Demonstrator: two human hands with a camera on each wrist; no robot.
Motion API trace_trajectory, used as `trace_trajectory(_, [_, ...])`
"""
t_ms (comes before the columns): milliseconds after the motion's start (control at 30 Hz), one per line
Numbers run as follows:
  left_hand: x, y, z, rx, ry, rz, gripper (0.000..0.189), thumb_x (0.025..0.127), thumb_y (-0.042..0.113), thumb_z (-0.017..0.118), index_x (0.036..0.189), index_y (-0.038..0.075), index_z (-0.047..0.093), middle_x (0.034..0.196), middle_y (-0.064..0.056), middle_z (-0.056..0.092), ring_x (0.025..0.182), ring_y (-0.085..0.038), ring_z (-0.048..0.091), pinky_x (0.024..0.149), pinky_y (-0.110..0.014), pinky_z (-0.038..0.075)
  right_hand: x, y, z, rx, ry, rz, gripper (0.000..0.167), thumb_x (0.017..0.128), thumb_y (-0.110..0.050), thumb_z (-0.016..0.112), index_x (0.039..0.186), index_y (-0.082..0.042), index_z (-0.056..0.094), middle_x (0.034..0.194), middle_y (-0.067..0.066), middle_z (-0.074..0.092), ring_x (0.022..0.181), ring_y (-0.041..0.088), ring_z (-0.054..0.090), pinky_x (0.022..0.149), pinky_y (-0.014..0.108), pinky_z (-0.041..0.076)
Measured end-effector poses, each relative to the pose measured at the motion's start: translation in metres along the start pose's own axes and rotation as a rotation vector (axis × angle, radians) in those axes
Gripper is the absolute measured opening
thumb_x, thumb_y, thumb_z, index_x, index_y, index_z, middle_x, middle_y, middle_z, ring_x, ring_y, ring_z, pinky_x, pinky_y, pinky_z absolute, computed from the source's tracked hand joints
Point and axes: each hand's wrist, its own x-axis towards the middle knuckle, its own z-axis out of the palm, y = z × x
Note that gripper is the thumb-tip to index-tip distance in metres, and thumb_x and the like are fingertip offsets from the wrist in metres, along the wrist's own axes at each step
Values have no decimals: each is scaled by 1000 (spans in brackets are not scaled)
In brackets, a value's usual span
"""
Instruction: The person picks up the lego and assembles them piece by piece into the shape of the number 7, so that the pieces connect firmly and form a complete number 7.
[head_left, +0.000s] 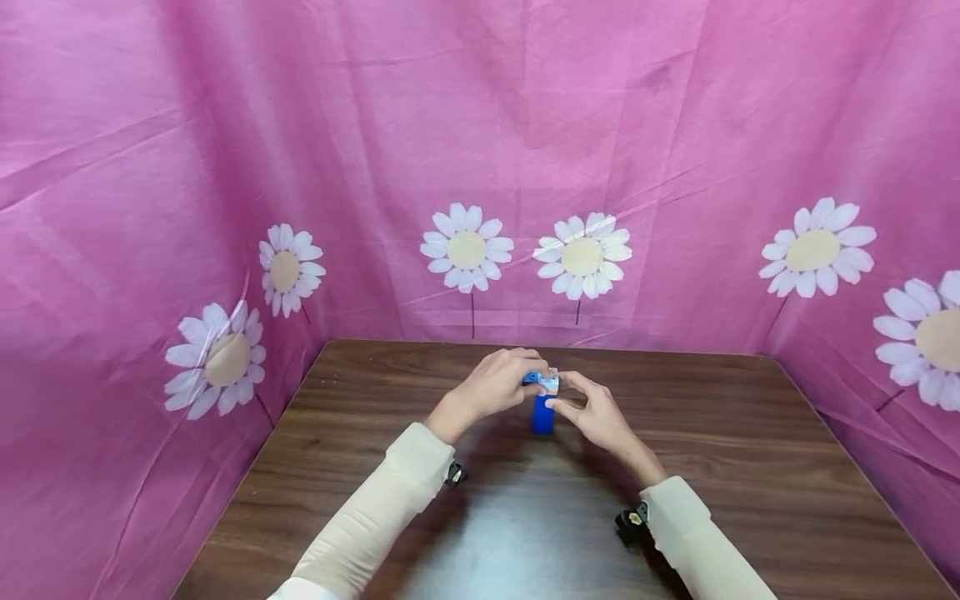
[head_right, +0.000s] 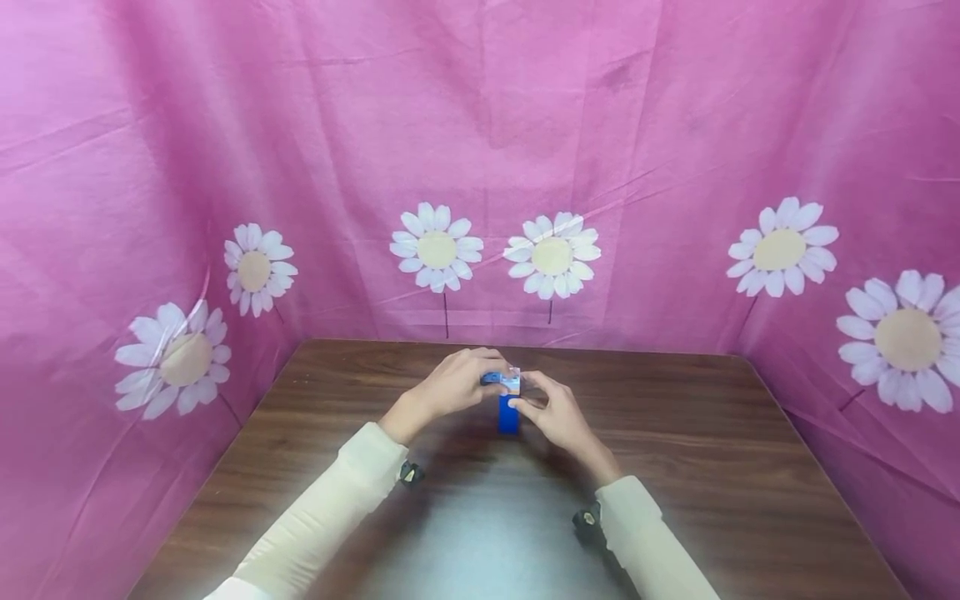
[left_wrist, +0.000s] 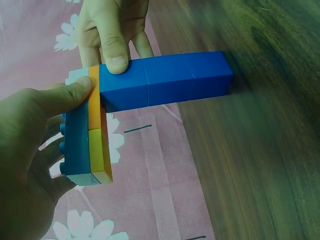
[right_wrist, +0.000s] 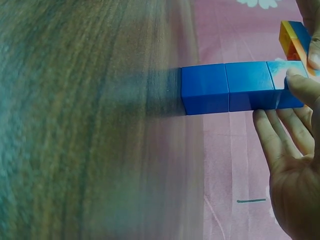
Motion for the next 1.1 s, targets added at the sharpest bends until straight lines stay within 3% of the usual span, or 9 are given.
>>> trace_trajectory(233, [-1,5,-1,114,-10,18,30,99,28,79,126,17,74,121,0,75,110,-16,73,97,-32,61,-1,3,1,-13,6,6,43,96,-18,81,136,-8,68,135,18,71,127,34,66,99,48,61])
trace_trajectory(367, [-4,4,-2,77,-20,25,34,100,30,77,132,19,71,127,1,76,122,-19,68,105,-38,56,-1,4,2,-26,10,11,42,96,-19,81,135,-9,68,132,16,73,125,32,67,100,49,61])
trace_trajectory(500, [-12,-3,-6,-76,-32,-57,53,101,32,76,151,24,60,146,1,67,139,-23,56,115,-48,47,0,5,2,-39,10,22,43,97,-22,81,135,-9,68,136,19,71,129,36,65,100,52,60])
trace_trajectory(600, [-23,-12,-8,-258,25,-146,60,101,27,76,157,22,54,152,-3,62,140,-24,54,116,-50,47,0,3,2,-47,10,27,45,97,-22,81,137,-8,67,138,21,70,130,39,65,100,54,60])
trace_trajectory(800, [-48,-29,9,-629,209,-298,62,97,15,79,154,18,55,144,-10,66,138,-32,58,116,-55,48,0,0,2,-49,14,44,47,96,-20,82,138,-6,66,137,21,70,128,39,66,100,52,60])
trace_trajectory(933, [-57,-34,26,-794,292,-366,62,94,8,81,150,15,57,141,-16,67,137,-33,59,118,-57,44,0,0,4,-52,16,50,49,96,-18,82,139,-4,65,140,24,68,132,42,64,101,51,60])
trace_trajectory(1100, [-61,-35,41,-972,358,-400,54,91,-3,79,142,6,62,130,-18,65,121,-26,64,109,-43,56,-1,2,7,-39,29,68,49,95,-16,82,139,-3,64,141,25,67,133,42,63,102,50,59])
